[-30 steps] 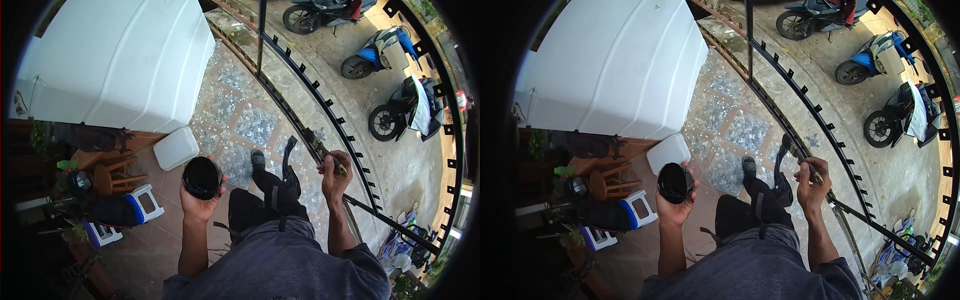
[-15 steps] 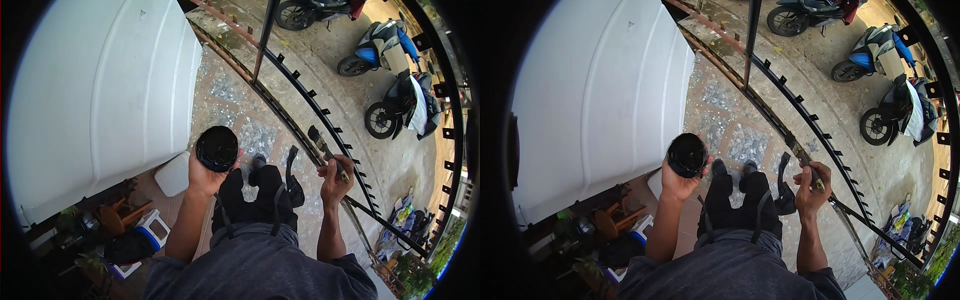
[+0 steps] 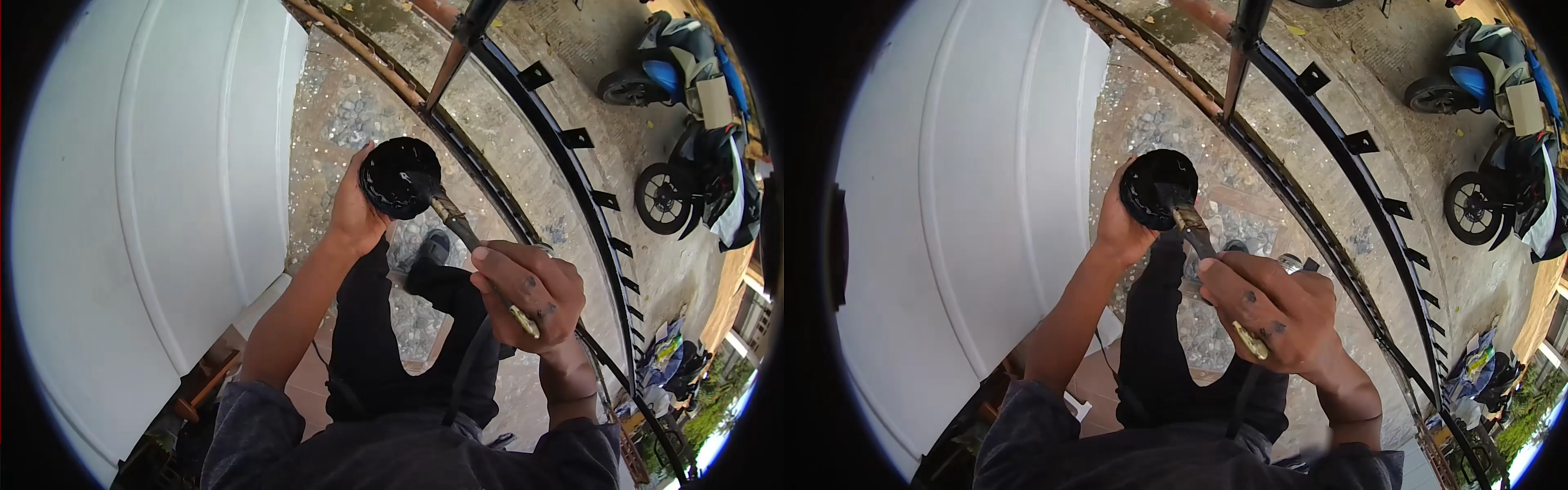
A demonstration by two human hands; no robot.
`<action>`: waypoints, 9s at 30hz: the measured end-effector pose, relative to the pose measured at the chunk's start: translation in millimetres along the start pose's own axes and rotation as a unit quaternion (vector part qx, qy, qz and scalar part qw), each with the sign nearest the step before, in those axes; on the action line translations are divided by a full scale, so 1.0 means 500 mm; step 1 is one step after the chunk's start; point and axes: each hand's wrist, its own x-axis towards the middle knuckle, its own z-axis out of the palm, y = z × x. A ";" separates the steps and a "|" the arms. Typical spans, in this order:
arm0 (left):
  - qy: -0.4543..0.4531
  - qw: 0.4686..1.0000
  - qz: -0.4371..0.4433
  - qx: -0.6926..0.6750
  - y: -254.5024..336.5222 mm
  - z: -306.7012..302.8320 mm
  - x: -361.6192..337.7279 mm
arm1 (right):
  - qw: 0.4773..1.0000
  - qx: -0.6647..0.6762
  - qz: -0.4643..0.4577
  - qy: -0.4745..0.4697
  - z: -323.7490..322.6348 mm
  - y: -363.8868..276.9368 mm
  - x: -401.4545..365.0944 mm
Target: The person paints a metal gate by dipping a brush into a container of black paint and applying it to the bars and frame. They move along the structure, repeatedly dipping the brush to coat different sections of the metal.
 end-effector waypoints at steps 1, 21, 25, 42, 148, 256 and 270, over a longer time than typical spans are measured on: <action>0.003 1.000 -0.009 0.011 -0.003 -0.023 0.052 | 0.999 -0.022 -0.021 -0.041 0.046 0.062 0.010; -0.194 0.973 -0.098 0.075 -0.128 -0.318 0.553 | 0.921 0.225 0.278 0.157 0.410 0.519 -0.075; -0.212 0.973 -0.064 0.063 -0.120 -0.278 0.567 | 0.943 0.203 0.205 0.168 0.402 0.518 -0.063; -0.192 0.981 0.010 -0.005 -0.094 -0.204 0.656 | 0.966 -0.151 -0.061 0.198 0.394 0.557 0.037; -0.212 0.975 0.035 -0.050 -0.069 -0.194 0.610 | 0.891 -0.331 -0.197 0.242 0.421 0.550 0.116; -0.172 0.983 0.009 -0.065 -0.098 -0.280 0.570 | 0.835 -0.439 -0.295 0.155 0.268 0.494 0.136; -0.184 0.979 -0.002 -0.085 -0.104 -0.273 0.560 | 0.915 -0.325 -0.134 0.198 0.259 0.397 0.174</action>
